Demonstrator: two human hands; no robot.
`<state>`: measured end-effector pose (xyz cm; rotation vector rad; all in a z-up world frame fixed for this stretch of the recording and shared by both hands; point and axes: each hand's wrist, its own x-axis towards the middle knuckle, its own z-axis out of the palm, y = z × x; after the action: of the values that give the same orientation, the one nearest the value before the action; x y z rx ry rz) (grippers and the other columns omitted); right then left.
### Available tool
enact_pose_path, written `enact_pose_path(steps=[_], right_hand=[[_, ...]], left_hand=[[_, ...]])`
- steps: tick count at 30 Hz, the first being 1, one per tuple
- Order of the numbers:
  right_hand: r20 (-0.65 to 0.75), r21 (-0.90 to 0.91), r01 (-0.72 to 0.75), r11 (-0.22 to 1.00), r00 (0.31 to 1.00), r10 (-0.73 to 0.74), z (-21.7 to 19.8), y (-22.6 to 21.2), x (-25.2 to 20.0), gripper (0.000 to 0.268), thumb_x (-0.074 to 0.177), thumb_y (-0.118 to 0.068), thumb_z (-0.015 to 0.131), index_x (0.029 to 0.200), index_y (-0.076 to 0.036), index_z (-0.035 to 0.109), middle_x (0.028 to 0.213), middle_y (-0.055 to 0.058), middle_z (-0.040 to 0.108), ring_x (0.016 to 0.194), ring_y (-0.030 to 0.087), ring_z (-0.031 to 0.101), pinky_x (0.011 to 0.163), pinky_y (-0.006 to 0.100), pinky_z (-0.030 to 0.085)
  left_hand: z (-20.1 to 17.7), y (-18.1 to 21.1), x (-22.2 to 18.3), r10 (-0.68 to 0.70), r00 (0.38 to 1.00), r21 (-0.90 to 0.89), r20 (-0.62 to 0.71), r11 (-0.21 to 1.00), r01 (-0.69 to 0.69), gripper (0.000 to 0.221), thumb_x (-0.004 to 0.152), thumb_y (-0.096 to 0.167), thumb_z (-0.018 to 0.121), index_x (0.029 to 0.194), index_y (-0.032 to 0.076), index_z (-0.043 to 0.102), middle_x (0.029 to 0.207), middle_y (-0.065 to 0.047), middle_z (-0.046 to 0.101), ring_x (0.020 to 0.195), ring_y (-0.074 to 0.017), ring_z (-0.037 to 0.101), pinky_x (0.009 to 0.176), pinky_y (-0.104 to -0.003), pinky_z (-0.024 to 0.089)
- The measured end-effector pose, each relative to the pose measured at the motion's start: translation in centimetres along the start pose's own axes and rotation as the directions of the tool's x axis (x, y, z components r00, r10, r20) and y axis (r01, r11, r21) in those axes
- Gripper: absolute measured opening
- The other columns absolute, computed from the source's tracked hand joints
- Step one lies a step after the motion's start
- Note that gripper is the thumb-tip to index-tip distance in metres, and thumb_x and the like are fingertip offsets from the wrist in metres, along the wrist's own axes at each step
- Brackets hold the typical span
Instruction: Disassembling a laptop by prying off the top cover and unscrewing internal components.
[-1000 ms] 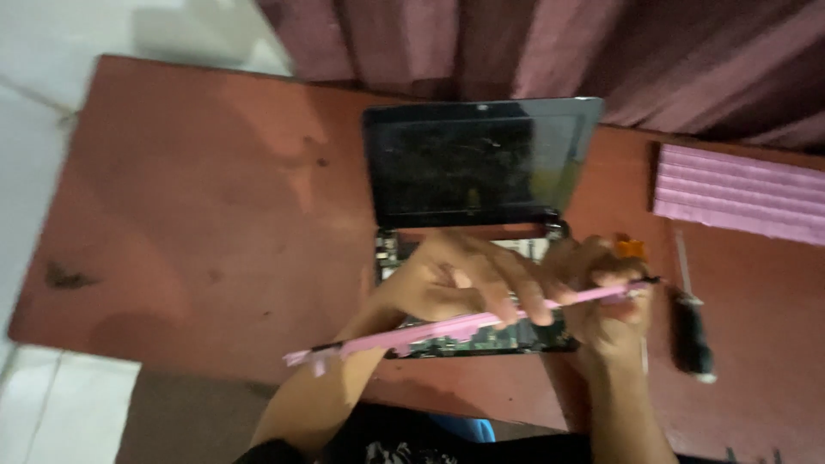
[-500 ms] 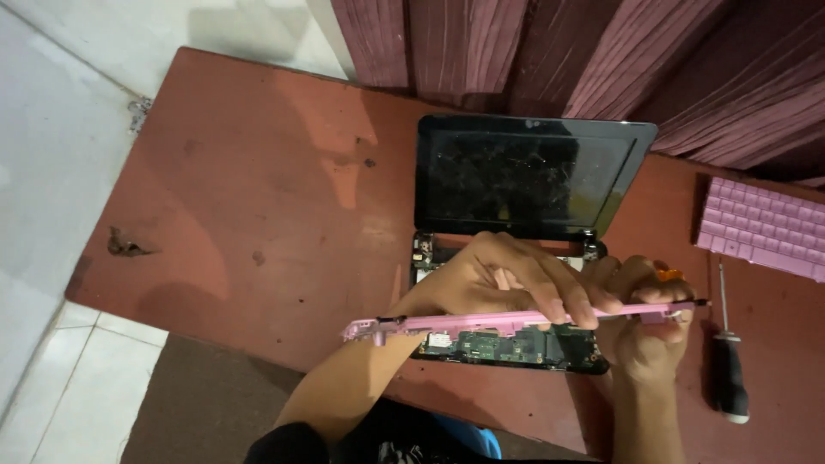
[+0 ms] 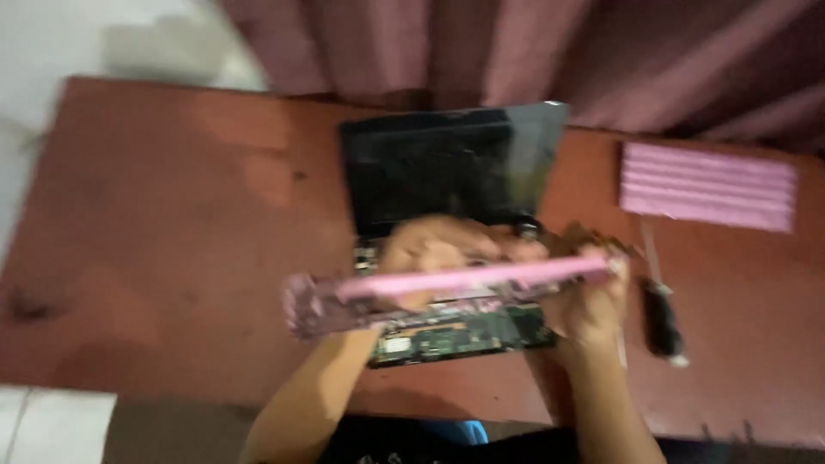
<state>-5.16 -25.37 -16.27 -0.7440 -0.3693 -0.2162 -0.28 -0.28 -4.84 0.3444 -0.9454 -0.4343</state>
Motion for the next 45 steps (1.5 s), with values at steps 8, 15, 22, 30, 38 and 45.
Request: enact_pose_path(steps=[8,15,22,30,38,45], right_hand=[[-0.179,0.054,-0.042,0.998,0.983,0.051,7.8,-4.1,4.2,0.051,0.105,-0.030,0.068,0.146,-0.005,0.050,0.106,0.011,0.065,0.075,0.010,0.058,0.069,0.024,0.050],[-0.151,0.191,-0.071,0.979,0.983,0.101,9.6,-5.4,5.3,0.061,0.099,-0.016,0.058,0.152,0.005,0.038,0.112,0.020,0.064,0.080,0.016,0.064,0.072,0.024,0.054],[-0.060,0.330,-0.071,0.941,0.994,0.096,8.9,-5.4,4.9,0.051,0.100,-0.016,0.051,0.147,0.001,0.045,0.117,0.026,0.067,0.086,0.024,0.070,0.076,0.027,0.056],[-0.157,0.074,0.040,0.996,0.987,-0.028,7.0,-3.2,4.9,0.055,0.091,-0.020,0.055,0.143,0.000,0.051,0.101,0.022,0.070,0.079,0.027,0.076,0.075,0.035,0.067],[-0.409,-0.080,-0.059,0.995,0.912,0.021,8.4,-3.8,4.7,0.046,0.093,-0.033,0.070,0.131,-0.010,0.058,0.100,0.007,0.067,0.080,0.019,0.070,0.068,0.028,0.062],[-0.482,-0.044,-0.294,0.955,0.843,0.238,10.2,-5.4,5.8,0.018,0.097,-0.038,0.068,0.105,-0.024,0.061,0.072,-0.005,0.054,0.065,0.009,0.056,0.055,0.025,0.044]], left_hand=[[-2.6,5.5,-1.8,0.107,0.973,-0.339,-0.203,0.925,-0.173,0.083,0.101,0.065,0.056,0.170,0.026,0.032,0.159,-0.030,0.046,0.147,-0.0517,0.037,0.125,-0.067,0.030],[-3.8,6.5,-4.3,0.150,0.919,-0.088,-0.364,0.977,-0.194,0.076,0.103,0.016,0.052,0.171,0.033,0.022,0.171,-0.019,0.033,0.149,-0.0454,0.043,0.116,-0.060,0.040],[-6.5,6.2,-6.2,0.140,0.926,-0.119,-0.350,0.974,-0.192,0.064,0.103,0.018,0.048,0.165,0.030,0.046,0.173,-0.008,0.040,0.152,-0.0443,0.043,0.114,-0.053,0.042],[-8.4,6.6,-6.2,0.090,0.944,0.040,-0.316,0.996,-0.082,0.057,0.103,0.032,0.049,0.158,0.043,0.041,0.154,-0.002,0.055,0.147,-0.0401,0.048,0.110,-0.055,0.041],[-7.8,6.2,-6.1,0.106,0.928,0.032,-0.357,0.994,-0.101,0.060,0.101,0.026,0.052,0.158,0.042,0.040,0.164,-0.007,0.044,0.151,-0.0495,0.037,0.116,-0.064,0.038],[-5.3,5.6,-2.3,-0.003,0.980,-0.058,-0.201,0.998,-0.009,0.061,0.086,0.009,0.077,0.140,0.024,0.052,0.164,-0.011,0.042,0.153,-0.0432,0.042,0.117,-0.060,0.051]])
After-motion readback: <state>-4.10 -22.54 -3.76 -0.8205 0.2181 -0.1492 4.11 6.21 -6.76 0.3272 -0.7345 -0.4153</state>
